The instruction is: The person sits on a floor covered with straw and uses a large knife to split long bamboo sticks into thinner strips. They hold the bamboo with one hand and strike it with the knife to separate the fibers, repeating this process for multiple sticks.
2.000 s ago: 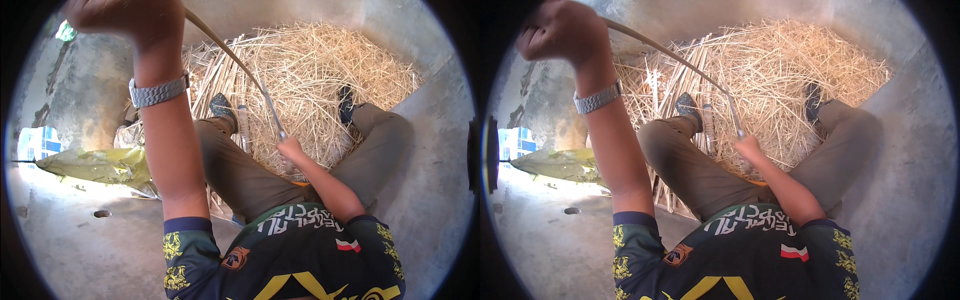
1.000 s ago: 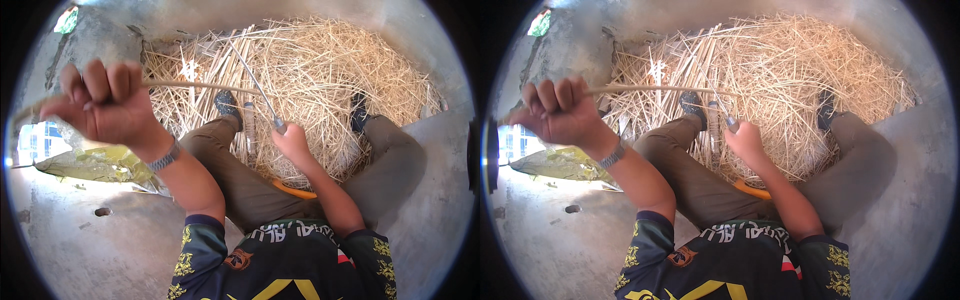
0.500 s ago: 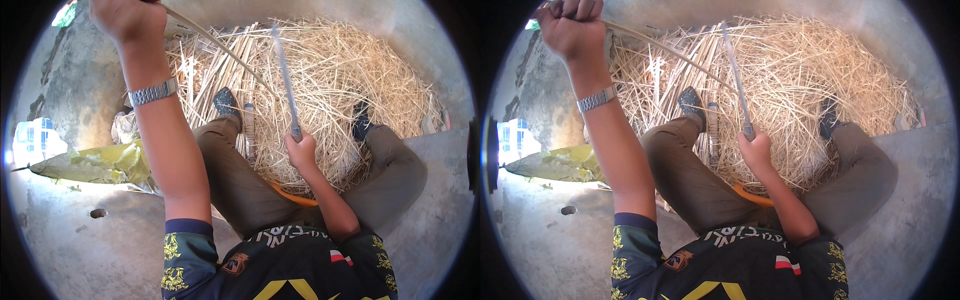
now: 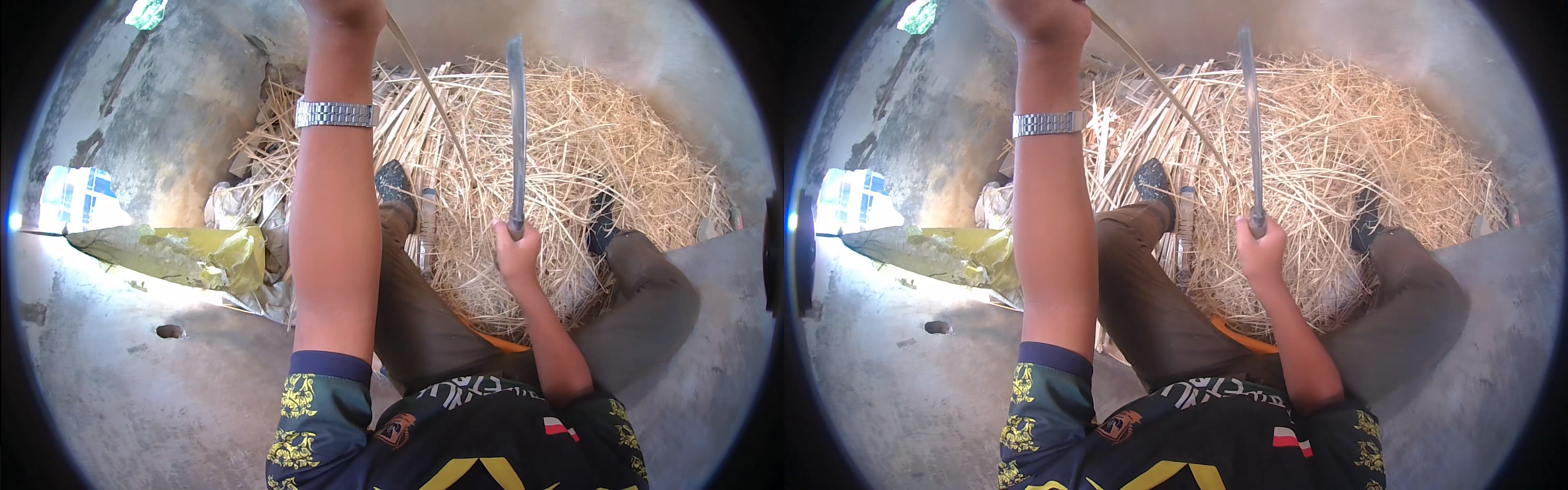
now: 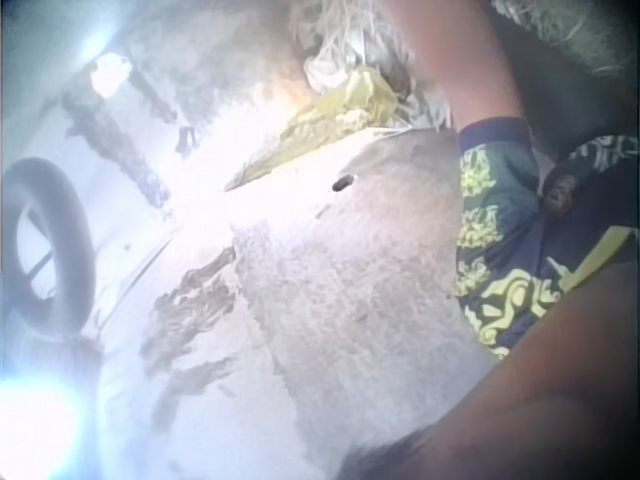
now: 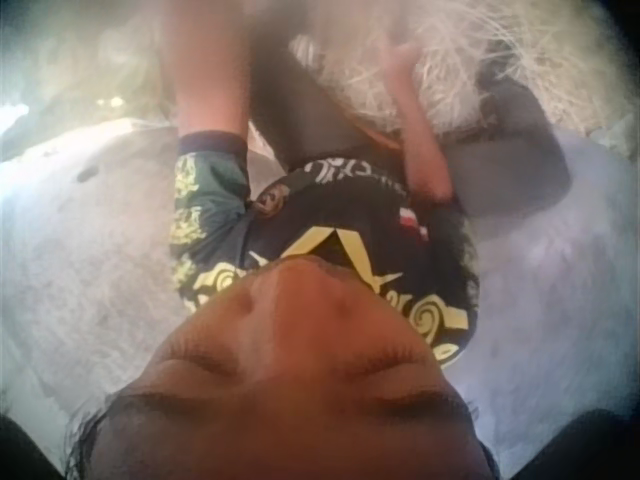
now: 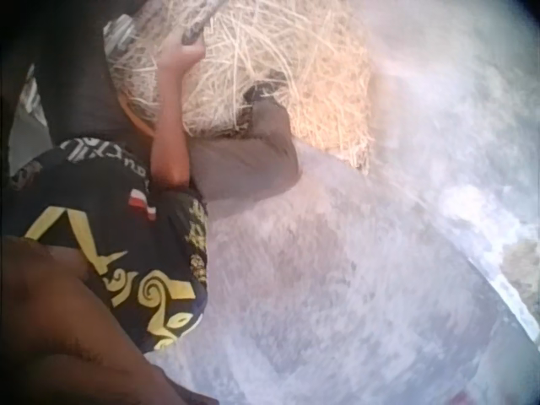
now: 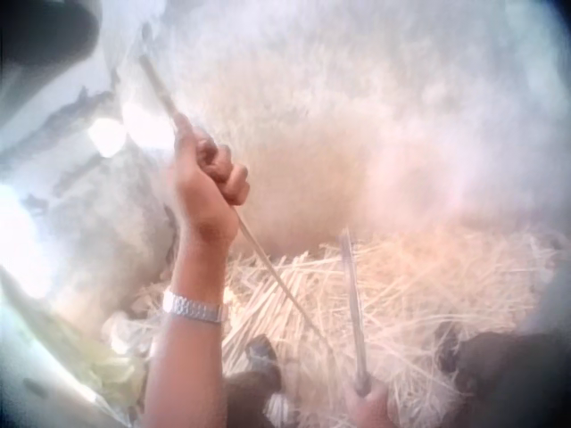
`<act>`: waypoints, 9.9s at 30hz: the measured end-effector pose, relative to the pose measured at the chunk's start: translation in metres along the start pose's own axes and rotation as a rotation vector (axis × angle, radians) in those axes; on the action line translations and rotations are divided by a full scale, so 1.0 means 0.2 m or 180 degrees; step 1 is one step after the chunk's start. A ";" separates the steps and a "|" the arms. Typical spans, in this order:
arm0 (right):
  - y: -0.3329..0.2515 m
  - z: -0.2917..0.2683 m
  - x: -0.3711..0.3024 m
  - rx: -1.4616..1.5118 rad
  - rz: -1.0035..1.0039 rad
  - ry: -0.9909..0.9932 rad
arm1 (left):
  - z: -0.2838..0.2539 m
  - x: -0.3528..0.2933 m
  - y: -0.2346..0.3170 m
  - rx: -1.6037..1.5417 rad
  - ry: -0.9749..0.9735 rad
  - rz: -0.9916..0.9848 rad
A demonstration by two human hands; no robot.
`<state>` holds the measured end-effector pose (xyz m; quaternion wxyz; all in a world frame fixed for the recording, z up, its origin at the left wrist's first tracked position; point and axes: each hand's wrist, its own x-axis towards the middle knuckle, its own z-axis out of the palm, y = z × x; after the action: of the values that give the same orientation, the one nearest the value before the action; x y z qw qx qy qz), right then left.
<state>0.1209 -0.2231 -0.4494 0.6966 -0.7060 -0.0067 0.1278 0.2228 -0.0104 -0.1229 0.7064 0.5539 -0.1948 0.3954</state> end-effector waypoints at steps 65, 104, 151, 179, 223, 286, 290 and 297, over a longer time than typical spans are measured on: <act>0.33 -0.04 -0.02 -0.1076 0.1489 -0.0805 | 0.07 -0.14 0.12 0.0601 0.0328 -0.0066; 0.20 -0.03 0.04 -0.1019 0.0205 0.0029 | -0.02 -0.15 0.15 0.0586 0.0192 0.0061; 0.18 0.00 0.11 0.0124 0.0649 -0.0304 | -0.08 -0.15 0.44 0.0764 -0.0243 0.0765; 0.35 0.09 -0.03 -0.1230 0.0607 -0.0262 | -0.08 -0.11 0.09 0.2097 0.0965 0.1937; 0.55 0.05 0.12 -0.0314 0.1410 -0.0303 | 0.00 0.13 -0.10 0.0645 0.0534 0.0452; 0.84 0.08 0.20 -0.1909 0.1131 -0.0400 | -0.27 0.07 0.01 0.1100 0.1196 0.1366; 0.83 0.07 0.18 -0.2109 0.1027 -0.0267 | -0.41 0.13 0.00 0.1106 0.1576 0.1041; 0.19 0.24 0.31 -0.0410 -0.0402 0.0115 | -0.42 0.10 0.09 -0.0007 0.1390 -0.0067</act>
<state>0.1653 -0.1654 -0.4977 0.6564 -0.7497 -0.0469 0.0702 0.2077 0.0770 -0.1227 0.7365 0.4563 -0.0318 0.4983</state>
